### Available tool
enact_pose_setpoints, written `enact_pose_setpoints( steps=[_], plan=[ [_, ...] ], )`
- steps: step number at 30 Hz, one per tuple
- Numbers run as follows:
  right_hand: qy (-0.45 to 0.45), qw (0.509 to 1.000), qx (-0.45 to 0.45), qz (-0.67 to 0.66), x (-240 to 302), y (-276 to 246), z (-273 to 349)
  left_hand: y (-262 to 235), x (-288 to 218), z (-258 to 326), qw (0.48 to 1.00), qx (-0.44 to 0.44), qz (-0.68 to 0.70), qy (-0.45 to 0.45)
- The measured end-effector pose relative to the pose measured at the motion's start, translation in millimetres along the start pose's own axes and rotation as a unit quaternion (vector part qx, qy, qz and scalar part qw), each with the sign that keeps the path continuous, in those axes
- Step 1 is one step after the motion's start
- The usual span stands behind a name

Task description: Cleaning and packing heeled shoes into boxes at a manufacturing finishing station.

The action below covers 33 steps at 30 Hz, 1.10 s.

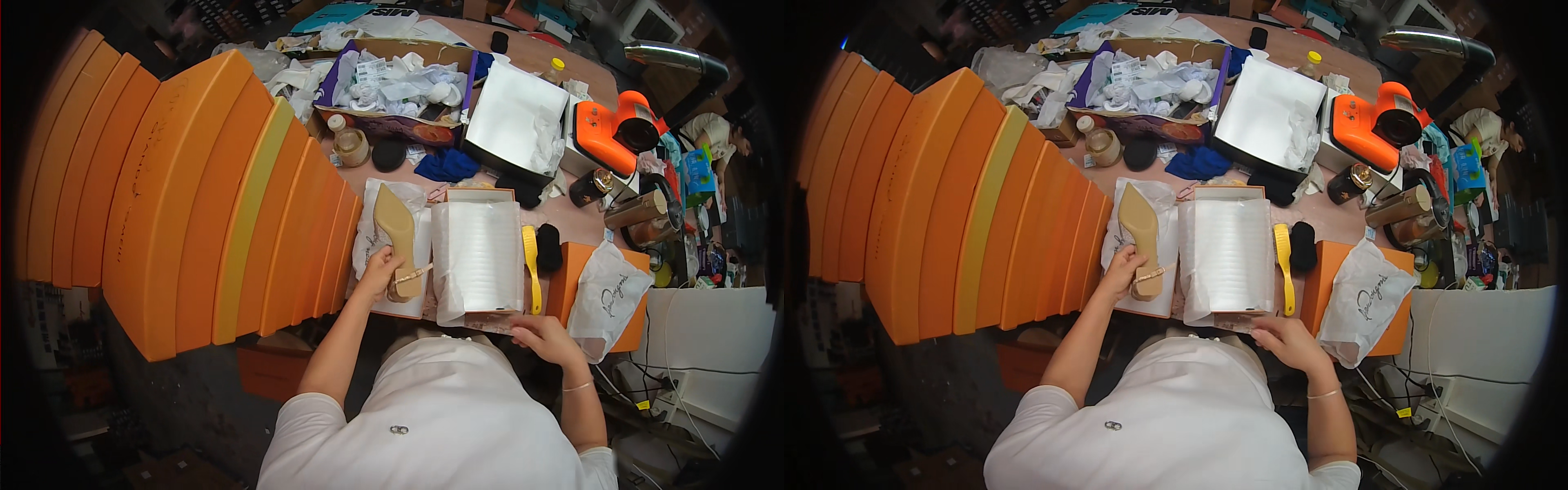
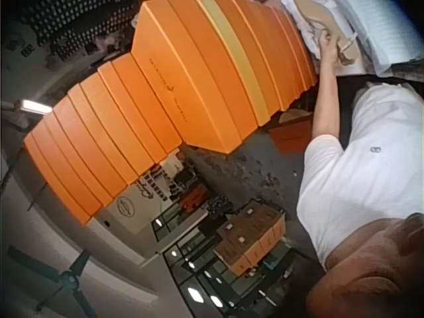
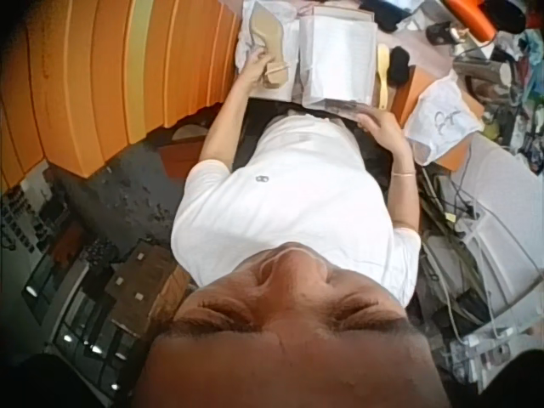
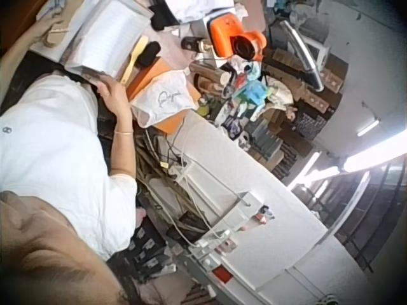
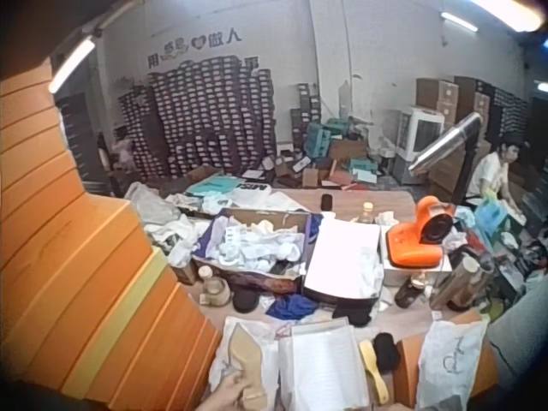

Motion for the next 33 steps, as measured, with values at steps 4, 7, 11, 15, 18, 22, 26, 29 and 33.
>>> enact_pose_setpoints(
  steps=[4,7,11,15,18,22,26,29,33],
  plan=[
    [-0.091,0.970,0.090,-0.205,9,83,-72,83,-67,66,0.951,0.164,0.261,0.000],
    [-0.022,0.922,0.126,-0.366,45,116,-82,99,-67,78,0.923,0.175,0.340,0.032],
    [-0.182,0.973,-0.121,-0.070,48,68,-78,79,-83,77,0.975,0.182,0.122,0.022],
    [-0.346,0.880,-0.230,0.233,106,48,-40,93,-86,99,0.966,0.141,0.210,0.060],
    [-0.401,0.880,-0.197,0.160,121,54,-20,86,-73,81,0.965,0.059,0.250,0.057],
    [-0.118,0.965,-0.158,-0.175,24,39,-40,84,-70,77,0.959,0.046,0.275,0.045],
    [0.006,0.899,0.082,-0.431,-22,87,-61,95,-74,74,0.965,0.064,0.250,0.056],
    [0.010,0.852,0.053,-0.520,11,92,-73,104,-68,74,0.969,0.081,0.229,0.049],
    [-0.027,0.920,0.037,-0.390,23,81,-87,96,-76,76,0.991,0.048,0.101,0.070]
  ],
)
Point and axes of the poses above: each hand's wrist, its own z-axis away from the middle knuckle, its own y-axis out of the palm, x = y × z, the point moved 9 cm from there along -z, towards the middle knuckle, and after that the axes turned 2 degrees about x, right-handed, at the moved point
